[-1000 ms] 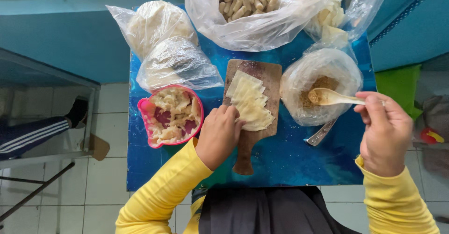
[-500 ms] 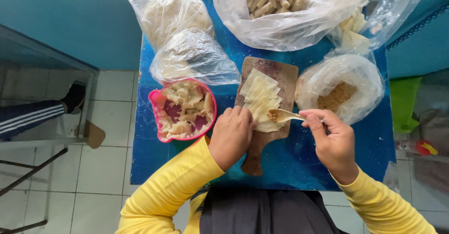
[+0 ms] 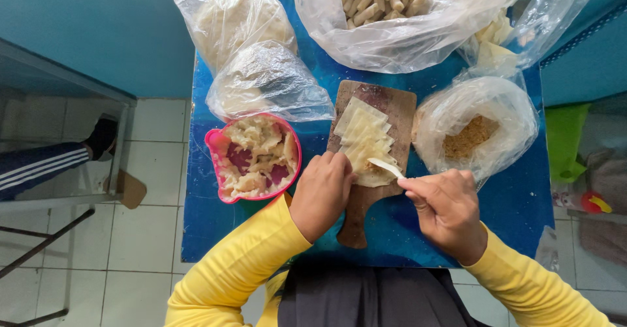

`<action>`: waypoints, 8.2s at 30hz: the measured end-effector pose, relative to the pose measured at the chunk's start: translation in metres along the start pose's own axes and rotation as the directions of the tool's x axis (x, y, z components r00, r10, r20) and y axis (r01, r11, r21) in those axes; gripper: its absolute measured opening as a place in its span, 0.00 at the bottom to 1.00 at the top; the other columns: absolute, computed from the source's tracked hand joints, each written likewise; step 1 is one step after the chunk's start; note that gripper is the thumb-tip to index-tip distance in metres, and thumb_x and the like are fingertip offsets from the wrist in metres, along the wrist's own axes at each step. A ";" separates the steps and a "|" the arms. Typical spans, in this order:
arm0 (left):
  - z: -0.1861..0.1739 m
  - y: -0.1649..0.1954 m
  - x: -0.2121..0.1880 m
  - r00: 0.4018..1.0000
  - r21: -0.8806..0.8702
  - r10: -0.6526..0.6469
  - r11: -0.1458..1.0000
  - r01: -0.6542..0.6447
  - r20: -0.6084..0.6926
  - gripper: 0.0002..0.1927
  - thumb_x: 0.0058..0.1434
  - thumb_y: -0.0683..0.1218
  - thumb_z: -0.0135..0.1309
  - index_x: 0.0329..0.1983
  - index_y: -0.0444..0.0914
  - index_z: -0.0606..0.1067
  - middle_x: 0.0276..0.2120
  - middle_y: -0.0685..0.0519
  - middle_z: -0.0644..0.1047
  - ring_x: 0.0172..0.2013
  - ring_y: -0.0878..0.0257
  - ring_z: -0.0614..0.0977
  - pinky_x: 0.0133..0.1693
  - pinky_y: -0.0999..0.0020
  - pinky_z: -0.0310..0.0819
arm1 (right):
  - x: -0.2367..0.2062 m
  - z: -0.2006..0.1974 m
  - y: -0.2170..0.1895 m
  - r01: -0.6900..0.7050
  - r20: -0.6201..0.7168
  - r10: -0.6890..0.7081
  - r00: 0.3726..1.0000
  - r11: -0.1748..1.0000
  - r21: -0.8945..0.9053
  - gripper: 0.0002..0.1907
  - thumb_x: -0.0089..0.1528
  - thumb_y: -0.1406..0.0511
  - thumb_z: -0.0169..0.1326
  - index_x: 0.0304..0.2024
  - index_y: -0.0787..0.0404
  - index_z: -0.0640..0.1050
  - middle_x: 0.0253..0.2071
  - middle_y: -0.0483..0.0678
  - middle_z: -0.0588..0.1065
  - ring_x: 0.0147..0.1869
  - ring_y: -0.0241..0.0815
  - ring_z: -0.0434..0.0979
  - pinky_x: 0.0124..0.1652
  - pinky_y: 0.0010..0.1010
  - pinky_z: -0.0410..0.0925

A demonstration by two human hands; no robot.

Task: The person sits at a table wrapping filled rolls. They take thin square wrappers from a stack on a wooden board, spoon brown filling from a plastic bag onto a wrapper, fold and roll the wrapper by hand, and place the finished roll into a large plastic bag of completed rolls.

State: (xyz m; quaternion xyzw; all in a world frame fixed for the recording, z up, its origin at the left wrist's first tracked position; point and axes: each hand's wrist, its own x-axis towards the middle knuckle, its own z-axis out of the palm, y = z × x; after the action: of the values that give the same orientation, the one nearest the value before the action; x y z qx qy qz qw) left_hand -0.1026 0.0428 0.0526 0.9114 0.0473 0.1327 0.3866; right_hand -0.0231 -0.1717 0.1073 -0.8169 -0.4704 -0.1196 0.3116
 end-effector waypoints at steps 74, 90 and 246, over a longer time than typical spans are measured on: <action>0.021 -0.004 0.022 0.966 -0.082 0.256 0.963 -0.257 -0.024 0.16 0.56 0.42 0.59 0.47 0.38 0.74 0.43 0.48 0.73 0.46 0.49 0.74 0.48 0.59 0.71 | 0.022 0.040 0.029 -0.293 0.238 0.259 0.936 0.948 0.123 0.09 0.61 0.71 0.57 0.44 0.60 0.76 0.39 0.50 0.79 0.41 0.52 0.79 0.45 0.40 0.68; 0.017 -0.007 0.019 0.954 -0.005 0.296 0.955 -0.296 0.053 0.19 0.58 0.42 0.56 0.54 0.40 0.73 0.43 0.50 0.73 0.46 0.52 0.76 0.49 0.61 0.72 | 0.025 0.028 0.029 -0.013 0.333 0.084 0.939 0.978 -0.210 0.17 0.55 0.64 0.62 0.47 0.56 0.82 0.44 0.42 0.77 0.49 0.46 0.72 0.44 0.40 0.63; 0.044 -0.016 0.047 0.971 0.179 0.240 0.956 -0.233 -0.019 0.10 0.58 0.39 0.50 0.44 0.38 0.72 0.40 0.49 0.74 0.42 0.51 0.76 0.47 0.59 0.71 | 0.050 0.053 0.063 -0.043 0.204 0.049 0.978 0.999 -0.030 0.05 0.57 0.68 0.57 0.37 0.58 0.79 0.37 0.46 0.76 0.46 0.51 0.72 0.46 0.42 0.64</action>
State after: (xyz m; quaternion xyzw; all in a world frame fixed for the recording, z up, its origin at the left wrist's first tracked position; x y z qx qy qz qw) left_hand -0.0450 0.0328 0.0215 0.9381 -0.0427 0.1915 0.2853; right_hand 0.0511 -0.1268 0.0662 -0.8394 -0.4794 -0.0335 0.2539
